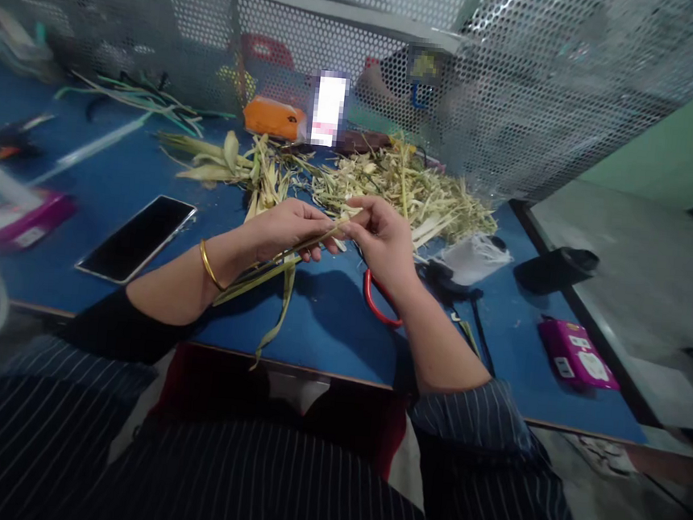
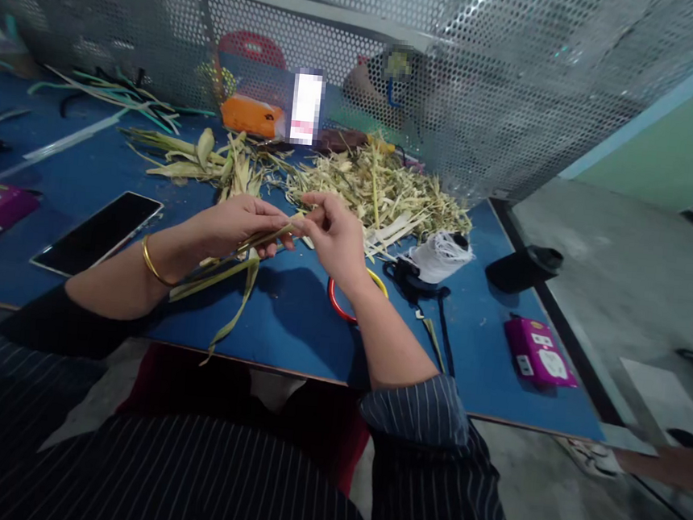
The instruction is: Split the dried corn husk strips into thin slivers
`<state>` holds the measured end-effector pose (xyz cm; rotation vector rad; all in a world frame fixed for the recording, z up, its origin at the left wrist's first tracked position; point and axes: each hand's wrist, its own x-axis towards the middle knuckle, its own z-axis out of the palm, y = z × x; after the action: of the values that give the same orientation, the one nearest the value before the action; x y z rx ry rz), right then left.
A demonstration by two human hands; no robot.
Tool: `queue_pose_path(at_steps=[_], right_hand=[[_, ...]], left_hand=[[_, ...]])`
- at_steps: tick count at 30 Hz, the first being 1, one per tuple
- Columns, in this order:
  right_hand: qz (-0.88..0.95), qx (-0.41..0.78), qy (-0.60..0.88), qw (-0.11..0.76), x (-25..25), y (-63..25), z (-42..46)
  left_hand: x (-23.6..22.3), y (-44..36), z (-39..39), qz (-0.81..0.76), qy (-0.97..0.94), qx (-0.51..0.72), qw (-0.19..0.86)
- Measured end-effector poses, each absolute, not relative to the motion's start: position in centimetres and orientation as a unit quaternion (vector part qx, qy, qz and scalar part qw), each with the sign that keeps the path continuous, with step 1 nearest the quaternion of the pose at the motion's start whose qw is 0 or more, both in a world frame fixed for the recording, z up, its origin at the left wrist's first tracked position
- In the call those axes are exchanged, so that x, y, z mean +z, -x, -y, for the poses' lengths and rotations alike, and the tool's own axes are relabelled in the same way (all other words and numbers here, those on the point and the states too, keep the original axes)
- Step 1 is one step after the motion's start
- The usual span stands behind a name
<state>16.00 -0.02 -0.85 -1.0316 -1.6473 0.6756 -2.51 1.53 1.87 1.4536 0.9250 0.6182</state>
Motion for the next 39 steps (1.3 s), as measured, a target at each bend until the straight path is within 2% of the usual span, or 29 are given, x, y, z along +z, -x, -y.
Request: queue_pose_path(at_steps=[5,8,11,14,16,20,22,24,26,28,31,33,36,39], right_hand=[[0.704,0.248,0.439,0.501,-0.8,-16.1,0.0],[0.71,0.18,0.452,0.508,-0.8,-16.0,0.2],[0.701,0.193,0.447,0.521,-0.9,-15.9,0.2],[0.715,0.182,0.44,0.512,-1.4,-15.8,-0.1],[0.779,0.121,0.432,0.438,-2.1,-15.3,-0.2],[0.903,-0.024,0.377,0.203,-3.7,-13.6,0.0],[0.92,-0.076,0.357,0.142,-4.0,-13.1,0.1],[0.919,-0.102,0.36,0.121,-3.6,-13.3,0.1],[0.905,-0.094,0.395,0.128,-2.7,-14.3,0.1],[0.87,-0.048,0.463,0.161,-1.6,-15.6,-0.1],[0.777,0.055,0.566,0.269,-0.6,-17.0,-0.4],[0.726,0.139,0.573,0.354,-0.4,-17.2,-0.5],[0.682,0.247,0.52,0.452,-0.7,-16.2,-0.1],[0.677,0.294,0.488,0.466,-1.1,-14.7,1.0]], left_hand=[[2.0,2.3,-1.3,-0.397,-0.643,0.265,0.599],[2.1,2.2,-1.3,-0.385,-0.707,0.265,0.53],[2.2,2.7,-1.7,-0.392,-0.752,0.302,0.435],[2.5,3.3,-2.4,-0.407,-0.721,0.376,0.416],[2.7,3.6,-2.7,-0.412,-0.675,0.418,0.446],[2.9,3.4,-2.6,-0.411,-0.599,0.438,0.53],[2.9,3.2,-2.4,-0.408,-0.578,0.433,0.559],[3.0,3.1,-2.2,-0.405,-0.56,0.44,0.573],[3.2,3.3,-2.3,-0.405,-0.533,0.488,0.56],[3.6,3.7,-2.6,-0.399,-0.487,0.589,0.507],[4.3,4.4,-3.0,-0.36,-0.422,0.734,0.391],[4.4,4.5,-3.1,-0.346,-0.404,0.769,0.354],[3.8,4.1,-3.2,-0.367,-0.363,0.747,0.42],[2.5,3.3,-3.6,-0.373,-0.342,0.681,0.529]])
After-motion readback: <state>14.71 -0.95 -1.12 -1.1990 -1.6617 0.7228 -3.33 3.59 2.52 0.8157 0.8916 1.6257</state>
